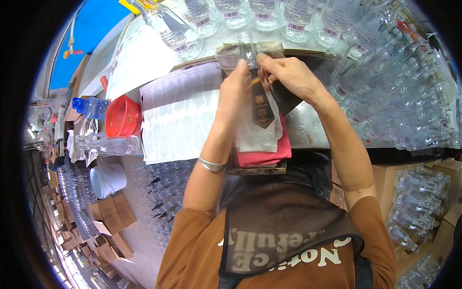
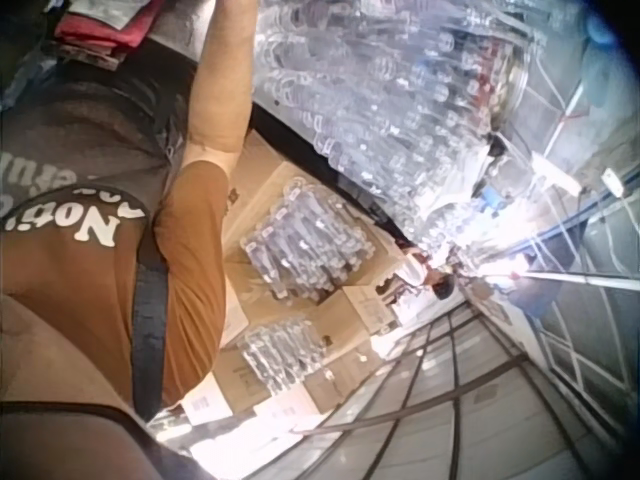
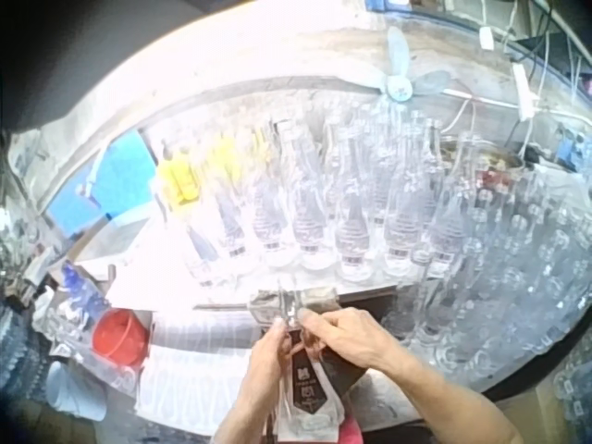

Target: The person repeatedly picks up clear plastic bottles, wipes them with a cloth, applies a label to each bottle, and places the labeled bottles into a cardboard box. The process is repeated for multiple bottles in a continuous workflow.

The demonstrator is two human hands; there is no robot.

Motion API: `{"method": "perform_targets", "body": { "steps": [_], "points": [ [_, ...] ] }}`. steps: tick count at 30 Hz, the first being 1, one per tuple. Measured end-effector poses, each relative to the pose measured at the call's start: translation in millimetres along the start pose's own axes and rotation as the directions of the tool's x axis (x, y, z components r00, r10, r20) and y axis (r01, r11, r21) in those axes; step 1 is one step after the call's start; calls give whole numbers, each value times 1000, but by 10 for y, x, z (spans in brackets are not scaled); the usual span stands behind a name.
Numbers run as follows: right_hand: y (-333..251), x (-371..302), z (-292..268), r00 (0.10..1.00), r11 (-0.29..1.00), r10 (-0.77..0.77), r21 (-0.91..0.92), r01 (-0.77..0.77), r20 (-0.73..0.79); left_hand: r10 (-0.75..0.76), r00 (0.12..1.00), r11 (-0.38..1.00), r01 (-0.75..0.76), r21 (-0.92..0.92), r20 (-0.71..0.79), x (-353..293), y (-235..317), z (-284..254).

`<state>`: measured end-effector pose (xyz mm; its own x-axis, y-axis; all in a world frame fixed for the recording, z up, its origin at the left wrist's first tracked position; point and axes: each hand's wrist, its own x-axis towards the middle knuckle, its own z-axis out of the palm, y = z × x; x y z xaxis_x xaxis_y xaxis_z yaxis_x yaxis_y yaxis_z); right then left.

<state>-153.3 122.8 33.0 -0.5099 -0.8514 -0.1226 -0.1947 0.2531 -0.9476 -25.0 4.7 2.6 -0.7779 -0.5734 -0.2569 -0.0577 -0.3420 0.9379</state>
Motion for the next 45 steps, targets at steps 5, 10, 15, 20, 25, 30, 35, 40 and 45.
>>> {"method": "perform_targets", "body": {
  "steps": [5,10,15,20,25,30,35,40,45],
  "points": [
    [173,-236,-137,991,961,123,256,-104,-58,-8,999,934,-9,357,45,107,123,-126],
    [304,-512,-153,985,861,126,506,-52,-113,28,999,924,-38,381,33,117,101,-106],
    [100,-502,-126,968,865,-72,469,181,-241,-48,998,984,40,175,42,-79,186,-24],
    [-33,-288,-21,865,914,-328,105,393,-380,77,992,993,-86,86,98,-161,78,18],
    [-34,-195,-86,783,911,-395,-94,402,-480,74,992,994,-82,71,101,-154,65,20],
    [19,-314,-99,782,908,-351,18,419,-515,64,995,975,-79,209,78,-114,142,-2],
    [135,-413,-114,819,915,-248,153,373,-518,134,989,956,-143,256,55,-116,112,28],
    [135,-477,-125,831,913,-219,192,359,-512,134,989,956,-143,255,54,-107,94,21],
    [111,-502,-139,854,919,-183,225,325,-487,82,993,993,-89,83,87,-170,98,36]
  ]
}}
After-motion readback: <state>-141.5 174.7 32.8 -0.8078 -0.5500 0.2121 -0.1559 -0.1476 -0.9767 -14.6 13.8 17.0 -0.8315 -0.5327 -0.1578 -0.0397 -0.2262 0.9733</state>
